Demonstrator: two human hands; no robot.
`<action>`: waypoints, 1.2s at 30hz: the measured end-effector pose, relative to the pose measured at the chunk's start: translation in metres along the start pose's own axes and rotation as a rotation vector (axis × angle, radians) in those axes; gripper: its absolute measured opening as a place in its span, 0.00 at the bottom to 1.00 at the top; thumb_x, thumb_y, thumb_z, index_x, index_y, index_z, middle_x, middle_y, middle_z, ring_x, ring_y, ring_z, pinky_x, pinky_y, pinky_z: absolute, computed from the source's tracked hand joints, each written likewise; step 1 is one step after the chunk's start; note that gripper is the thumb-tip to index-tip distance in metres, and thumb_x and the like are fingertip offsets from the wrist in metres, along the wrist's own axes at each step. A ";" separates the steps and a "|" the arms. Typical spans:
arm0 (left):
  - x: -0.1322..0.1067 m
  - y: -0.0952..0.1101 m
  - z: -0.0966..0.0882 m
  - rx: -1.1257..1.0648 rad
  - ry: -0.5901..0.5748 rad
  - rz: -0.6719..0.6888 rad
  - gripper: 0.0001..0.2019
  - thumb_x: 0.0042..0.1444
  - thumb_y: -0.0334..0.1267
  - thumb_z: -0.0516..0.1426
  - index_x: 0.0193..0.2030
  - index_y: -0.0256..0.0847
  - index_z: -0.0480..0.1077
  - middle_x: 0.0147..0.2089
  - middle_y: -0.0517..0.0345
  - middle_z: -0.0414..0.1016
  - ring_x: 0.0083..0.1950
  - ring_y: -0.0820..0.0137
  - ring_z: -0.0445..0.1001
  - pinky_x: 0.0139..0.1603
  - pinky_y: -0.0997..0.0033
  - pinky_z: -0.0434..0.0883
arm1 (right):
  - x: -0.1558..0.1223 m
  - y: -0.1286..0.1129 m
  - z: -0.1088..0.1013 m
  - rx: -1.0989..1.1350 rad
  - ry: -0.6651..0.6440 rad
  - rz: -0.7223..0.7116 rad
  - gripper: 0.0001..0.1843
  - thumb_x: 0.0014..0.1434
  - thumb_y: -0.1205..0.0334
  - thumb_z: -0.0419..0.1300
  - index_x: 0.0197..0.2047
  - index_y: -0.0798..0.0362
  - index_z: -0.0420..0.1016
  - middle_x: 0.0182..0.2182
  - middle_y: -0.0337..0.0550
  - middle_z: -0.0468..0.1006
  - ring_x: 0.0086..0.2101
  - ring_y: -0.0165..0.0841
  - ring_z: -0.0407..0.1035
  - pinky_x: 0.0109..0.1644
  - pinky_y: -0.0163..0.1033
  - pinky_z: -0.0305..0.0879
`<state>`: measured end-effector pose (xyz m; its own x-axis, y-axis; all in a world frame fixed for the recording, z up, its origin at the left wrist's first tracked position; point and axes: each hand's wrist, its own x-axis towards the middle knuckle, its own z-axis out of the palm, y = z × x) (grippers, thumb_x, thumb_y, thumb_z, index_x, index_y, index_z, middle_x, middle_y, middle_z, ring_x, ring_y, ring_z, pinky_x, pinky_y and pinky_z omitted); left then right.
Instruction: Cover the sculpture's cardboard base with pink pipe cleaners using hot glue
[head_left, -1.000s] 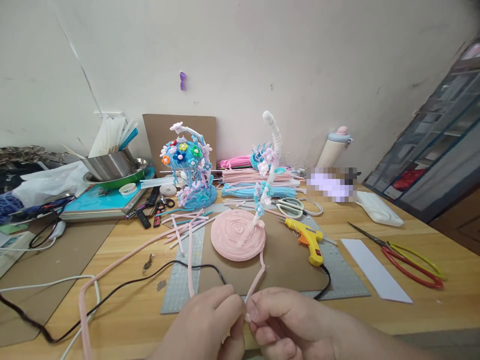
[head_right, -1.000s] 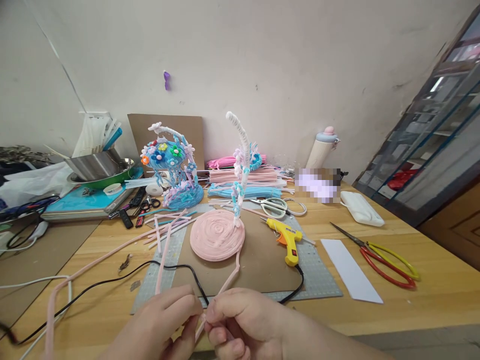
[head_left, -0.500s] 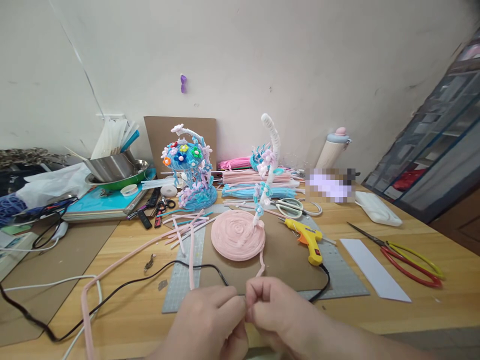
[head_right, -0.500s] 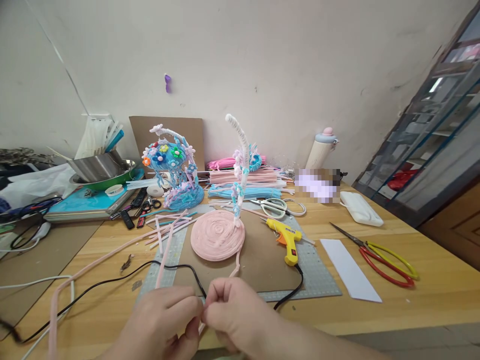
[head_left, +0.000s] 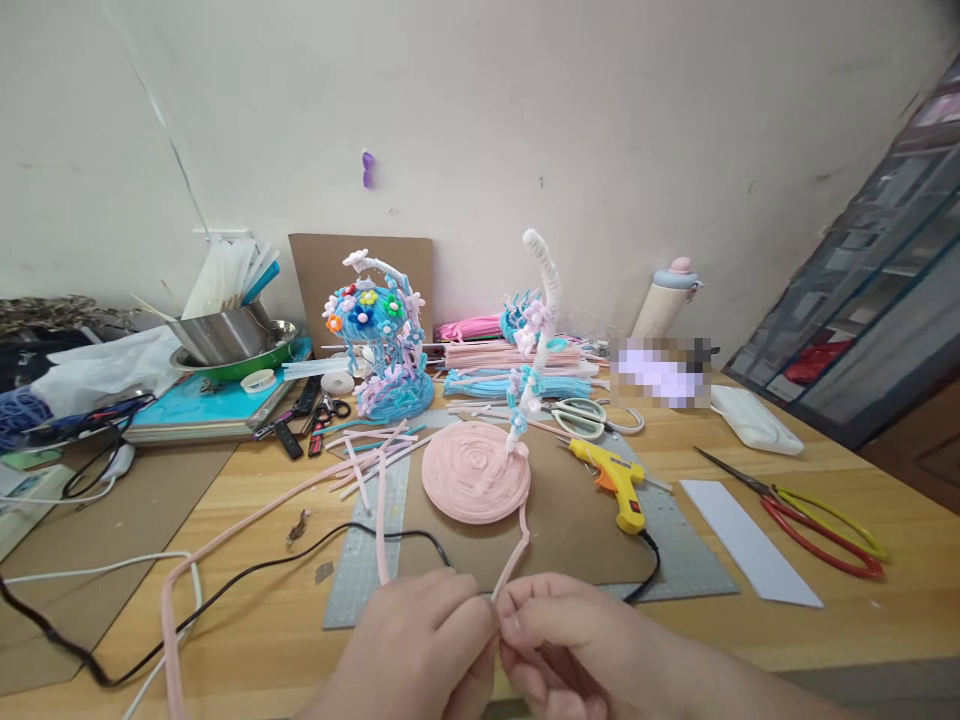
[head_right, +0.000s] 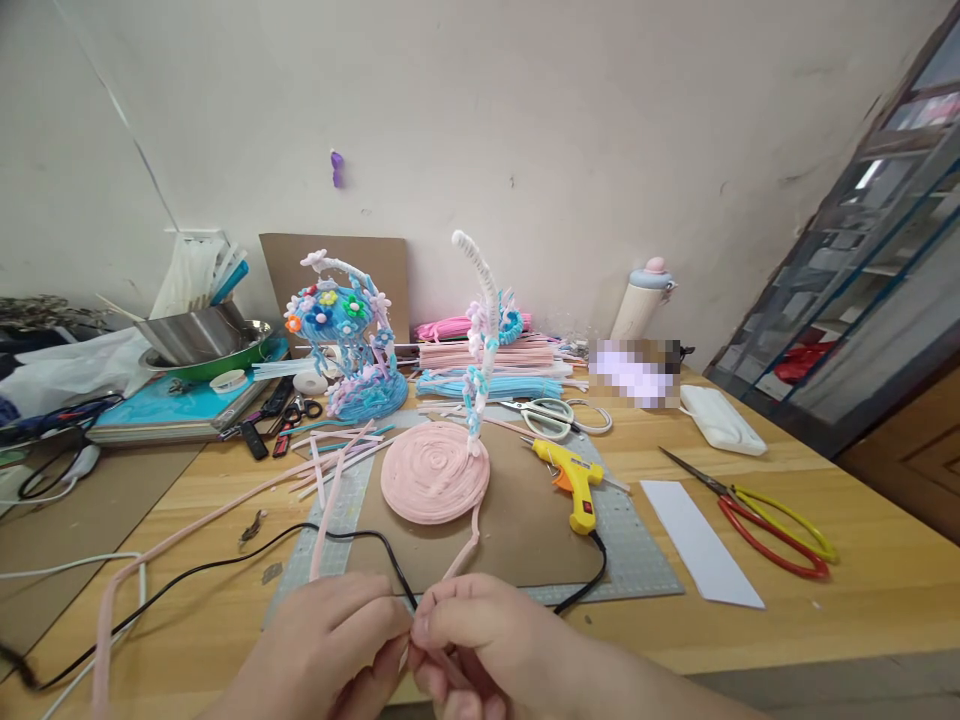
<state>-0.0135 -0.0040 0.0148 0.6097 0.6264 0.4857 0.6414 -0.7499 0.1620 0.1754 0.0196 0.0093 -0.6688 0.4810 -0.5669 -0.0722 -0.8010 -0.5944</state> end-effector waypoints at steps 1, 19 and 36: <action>-0.001 -0.001 0.001 0.032 -0.004 0.023 0.11 0.60 0.24 0.50 0.30 0.42 0.64 0.25 0.63 0.69 0.24 0.72 0.66 0.23 0.72 0.59 | 0.001 0.000 -0.001 0.035 -0.009 0.013 0.09 0.44 0.62 0.62 0.27 0.51 0.64 0.17 0.30 0.67 0.14 0.18 0.50 0.18 0.29 0.32; 0.006 -0.007 -0.018 0.225 0.022 0.224 0.18 0.72 0.29 0.42 0.34 0.41 0.67 0.25 0.62 0.71 0.26 0.69 0.67 0.25 0.67 0.58 | 0.001 -0.012 0.007 0.096 -0.111 0.090 0.04 0.44 0.65 0.54 0.21 0.55 0.68 0.14 0.34 0.66 0.11 0.18 0.47 0.14 0.26 0.31; 0.011 -0.001 -0.012 -0.398 -0.049 -0.307 0.17 0.70 0.39 0.49 0.27 0.43 0.58 0.21 0.68 0.64 0.21 0.77 0.64 0.21 0.80 0.60 | 0.003 0.003 -0.004 -1.526 0.297 -1.555 0.16 0.60 0.75 0.52 0.24 0.49 0.58 0.20 0.34 0.61 0.22 0.30 0.50 0.26 0.40 0.40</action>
<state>-0.0133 0.0015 0.0299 0.4480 0.8328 0.3252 0.5732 -0.5467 0.6104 0.1762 0.0199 0.0034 -0.5620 0.4242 0.7101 0.2850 0.9052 -0.3152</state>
